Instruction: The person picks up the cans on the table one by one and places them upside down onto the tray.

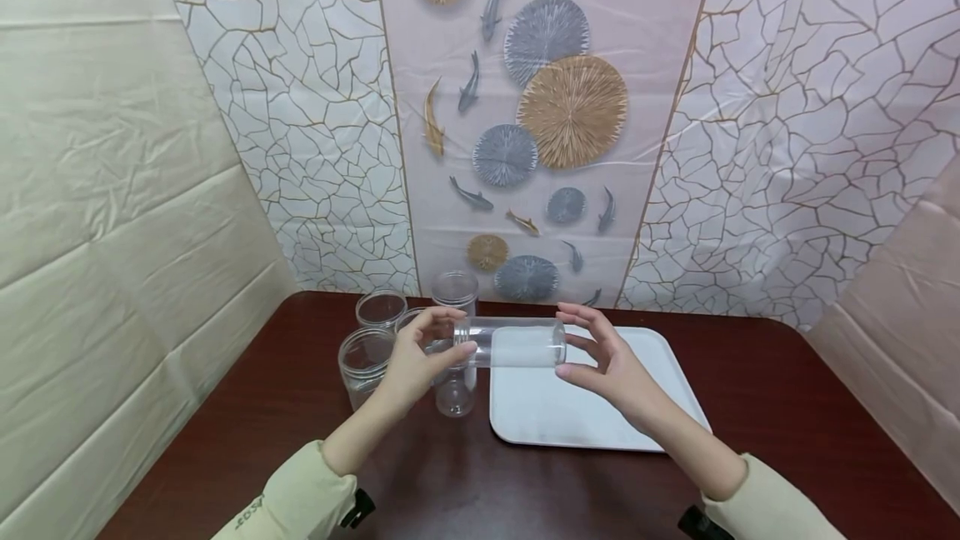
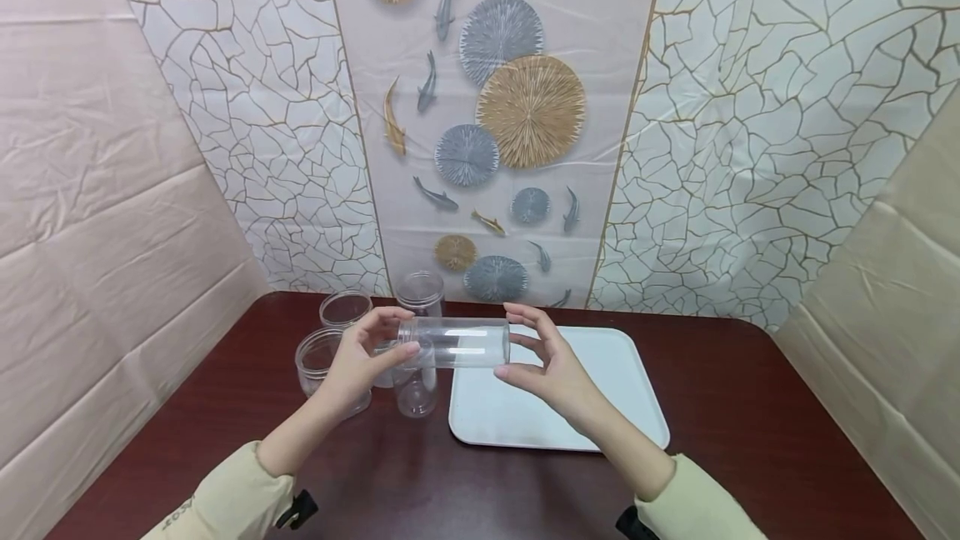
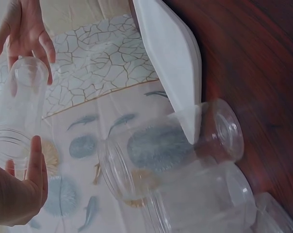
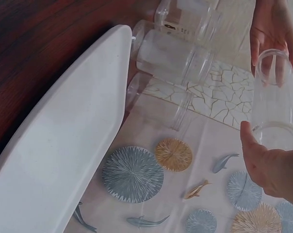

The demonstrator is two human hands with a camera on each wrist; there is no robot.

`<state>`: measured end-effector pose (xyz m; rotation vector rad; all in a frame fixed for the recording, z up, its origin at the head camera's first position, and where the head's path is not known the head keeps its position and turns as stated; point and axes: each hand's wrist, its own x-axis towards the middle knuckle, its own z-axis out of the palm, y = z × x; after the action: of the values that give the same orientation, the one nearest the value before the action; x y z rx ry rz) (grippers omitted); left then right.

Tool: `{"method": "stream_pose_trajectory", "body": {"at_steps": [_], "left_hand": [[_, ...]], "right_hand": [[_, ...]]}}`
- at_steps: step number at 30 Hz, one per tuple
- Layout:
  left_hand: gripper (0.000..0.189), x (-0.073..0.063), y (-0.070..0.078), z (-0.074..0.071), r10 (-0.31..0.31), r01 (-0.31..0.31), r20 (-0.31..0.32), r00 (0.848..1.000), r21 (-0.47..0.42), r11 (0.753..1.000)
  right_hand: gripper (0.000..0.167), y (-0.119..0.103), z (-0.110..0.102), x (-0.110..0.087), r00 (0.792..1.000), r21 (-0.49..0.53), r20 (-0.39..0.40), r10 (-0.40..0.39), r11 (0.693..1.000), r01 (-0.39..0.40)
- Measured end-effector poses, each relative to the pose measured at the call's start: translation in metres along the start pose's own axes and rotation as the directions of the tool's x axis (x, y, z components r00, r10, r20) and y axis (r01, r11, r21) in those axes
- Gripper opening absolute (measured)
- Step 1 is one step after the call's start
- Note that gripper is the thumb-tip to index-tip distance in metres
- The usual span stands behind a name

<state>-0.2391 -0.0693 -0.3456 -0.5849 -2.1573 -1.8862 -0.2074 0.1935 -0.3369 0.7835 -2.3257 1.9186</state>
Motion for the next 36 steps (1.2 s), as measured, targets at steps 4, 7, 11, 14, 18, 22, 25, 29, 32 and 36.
{"method": "stream_pose_trajectory", "body": {"at_steps": [4,7,11,14,18,22,25,29,32,36], "left_hand": [[0.035,0.0,0.001,0.005,-0.001,0.001,-0.002,1.0,-0.007,1.0],[0.035,0.0,0.001,0.008,-0.012,0.012,0.002,1.0,-0.024,1.0],[0.036,0.0,0.0,0.01,-0.019,0.02,0.022,1.0,-0.059,0.998],[0.036,0.0,0.0,0.012,-0.014,0.017,0.034,0.999,-0.082,0.997],[0.036,0.0,0.001,0.014,-0.014,0.019,0.042,0.999,-0.109,0.994],[0.037,-0.001,0.002,0.015,-0.016,0.022,0.051,0.999,-0.12,0.993],[0.038,-0.001,0.001,0.015,-0.023,0.029,0.055,0.998,-0.108,0.994],[0.036,-0.002,0.0,0.014,-0.032,0.037,0.063,0.998,-0.09,0.995],[0.036,-0.003,-0.002,0.013,-0.026,0.032,0.077,0.997,-0.082,0.996],[0.037,-0.004,-0.004,0.012,-0.007,0.016,0.1,0.995,-0.089,0.996]], "right_hand": [[0.062,-0.001,0.001,-0.001,1.0,0.003,-0.009,-0.001,1.0,0.001],[0.06,-0.001,0.001,-0.001,0.999,-0.003,-0.031,0.017,1.0,-0.018],[0.055,-0.001,0.0,-0.001,0.996,-0.016,-0.074,0.041,0.999,-0.042],[0.05,-0.001,0.0,-0.001,0.994,-0.032,-0.104,0.038,0.999,-0.042],[0.046,-0.002,0.0,-0.001,0.991,-0.062,-0.133,0.031,0.997,-0.039],[0.044,-0.003,-0.001,-0.001,0.989,-0.07,-0.143,0.024,0.997,-0.034],[0.044,-0.004,-0.002,-0.001,0.99,-0.069,-0.14,0.024,0.997,-0.034],[0.044,-0.006,-0.003,-0.002,0.991,-0.075,-0.131,0.024,0.997,-0.034],[0.044,-0.007,-0.004,-0.002,0.992,-0.079,-0.128,0.019,0.996,-0.029],[0.045,-0.007,-0.005,-0.003,0.992,-0.085,-0.122,0.011,0.996,-0.021]]}}
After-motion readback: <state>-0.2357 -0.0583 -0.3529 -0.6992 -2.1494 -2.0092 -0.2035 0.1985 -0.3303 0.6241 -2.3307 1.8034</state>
